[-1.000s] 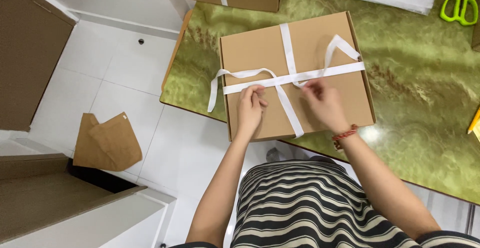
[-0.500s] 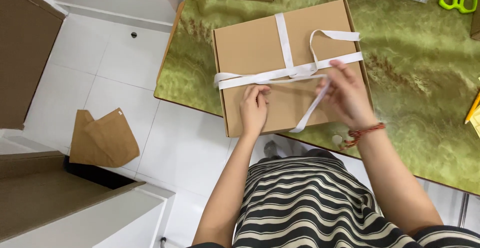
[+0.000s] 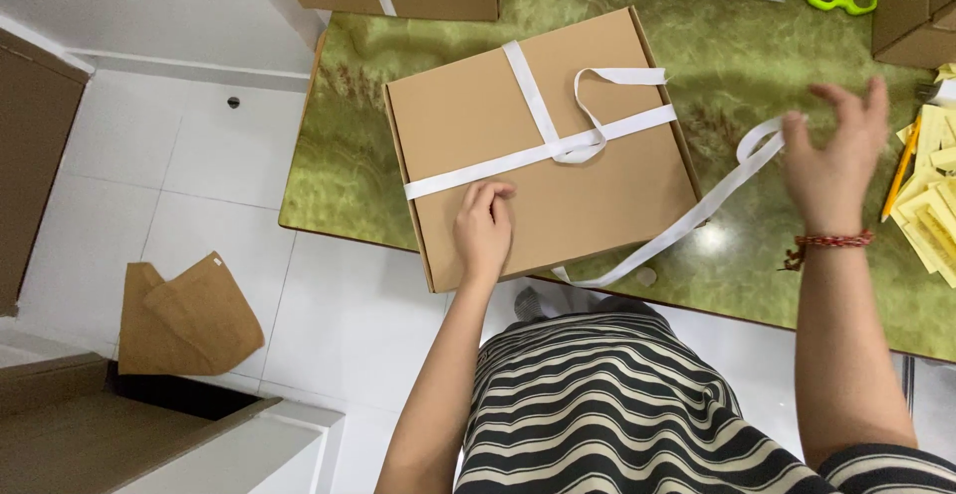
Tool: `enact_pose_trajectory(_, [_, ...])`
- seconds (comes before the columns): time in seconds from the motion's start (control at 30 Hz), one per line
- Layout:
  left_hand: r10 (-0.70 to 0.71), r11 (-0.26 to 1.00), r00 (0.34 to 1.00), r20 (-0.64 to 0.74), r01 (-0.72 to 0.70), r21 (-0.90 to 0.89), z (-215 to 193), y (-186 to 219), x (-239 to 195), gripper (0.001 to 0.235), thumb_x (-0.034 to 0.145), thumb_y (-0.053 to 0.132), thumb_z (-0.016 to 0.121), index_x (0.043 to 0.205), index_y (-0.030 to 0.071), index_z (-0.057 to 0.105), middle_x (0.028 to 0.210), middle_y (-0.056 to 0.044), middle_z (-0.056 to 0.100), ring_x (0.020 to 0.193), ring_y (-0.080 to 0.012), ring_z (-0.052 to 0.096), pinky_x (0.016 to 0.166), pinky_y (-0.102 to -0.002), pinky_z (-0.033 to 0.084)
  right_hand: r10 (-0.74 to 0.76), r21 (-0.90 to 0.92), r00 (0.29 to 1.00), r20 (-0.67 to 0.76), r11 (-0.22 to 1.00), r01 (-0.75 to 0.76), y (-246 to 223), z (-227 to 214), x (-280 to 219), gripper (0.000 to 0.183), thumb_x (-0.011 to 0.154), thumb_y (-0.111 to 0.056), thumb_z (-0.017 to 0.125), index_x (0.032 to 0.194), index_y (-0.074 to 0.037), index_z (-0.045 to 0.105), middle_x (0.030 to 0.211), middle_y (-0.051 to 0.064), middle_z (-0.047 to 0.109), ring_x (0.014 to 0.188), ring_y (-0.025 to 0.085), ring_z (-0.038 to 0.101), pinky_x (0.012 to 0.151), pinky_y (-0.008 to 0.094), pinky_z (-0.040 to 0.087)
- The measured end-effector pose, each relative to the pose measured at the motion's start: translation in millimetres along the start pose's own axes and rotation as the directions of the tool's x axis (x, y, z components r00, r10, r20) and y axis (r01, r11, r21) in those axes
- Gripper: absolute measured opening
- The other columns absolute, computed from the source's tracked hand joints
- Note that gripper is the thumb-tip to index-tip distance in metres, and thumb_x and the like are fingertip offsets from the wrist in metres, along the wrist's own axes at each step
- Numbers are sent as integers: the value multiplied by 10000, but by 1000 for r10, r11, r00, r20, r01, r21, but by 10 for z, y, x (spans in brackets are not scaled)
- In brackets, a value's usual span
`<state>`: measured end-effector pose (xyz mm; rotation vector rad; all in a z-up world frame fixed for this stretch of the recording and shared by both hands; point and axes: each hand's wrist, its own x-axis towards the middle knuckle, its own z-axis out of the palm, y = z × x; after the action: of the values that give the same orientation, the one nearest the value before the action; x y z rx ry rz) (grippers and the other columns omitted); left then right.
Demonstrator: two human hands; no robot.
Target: Packing garments into boxes, hanging clothes on a rack, and tying ribbons on gift boxes
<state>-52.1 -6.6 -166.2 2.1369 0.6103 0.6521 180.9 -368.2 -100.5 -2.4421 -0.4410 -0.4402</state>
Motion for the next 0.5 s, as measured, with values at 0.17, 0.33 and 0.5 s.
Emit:
enact_pose_trajectory(0.17, [-51,999,998,26,51,-11,-103,141,-3,282,946,24,550,959,226,747,1025,63,720,973,-218,745,838,-379,581,-190,156,966,177,974,163,-853,766,-102,254,1019,-131,787,1266,-72,777,1267,155,736,1241,349,655,1083,467,479])
enact_pose_trajectory(0.33, [-60,998,998,20,60,-19,-123,163,15,263,961,36,591,953,249,745,992,46,716,997,-255,762,887,-398,617,-245,93,895,373,970,226,-1538,1298,-295,533,840,-280,891,1305,-72,733,1304,211,637,1155,414,644,993,504,540])
enact_pose_trajectory(0.5, [-225,931,974,0,215,-294,-29,232,265,216,1016,78,614,1112,218,747,1055,-49,723,1034,-285,749,847,-389,621,-252,95,917,309,968,234,-1653,1538,-500,291,852,-109,855,1119,-107,740,1244,142,588,1021,375,649,912,470,528])
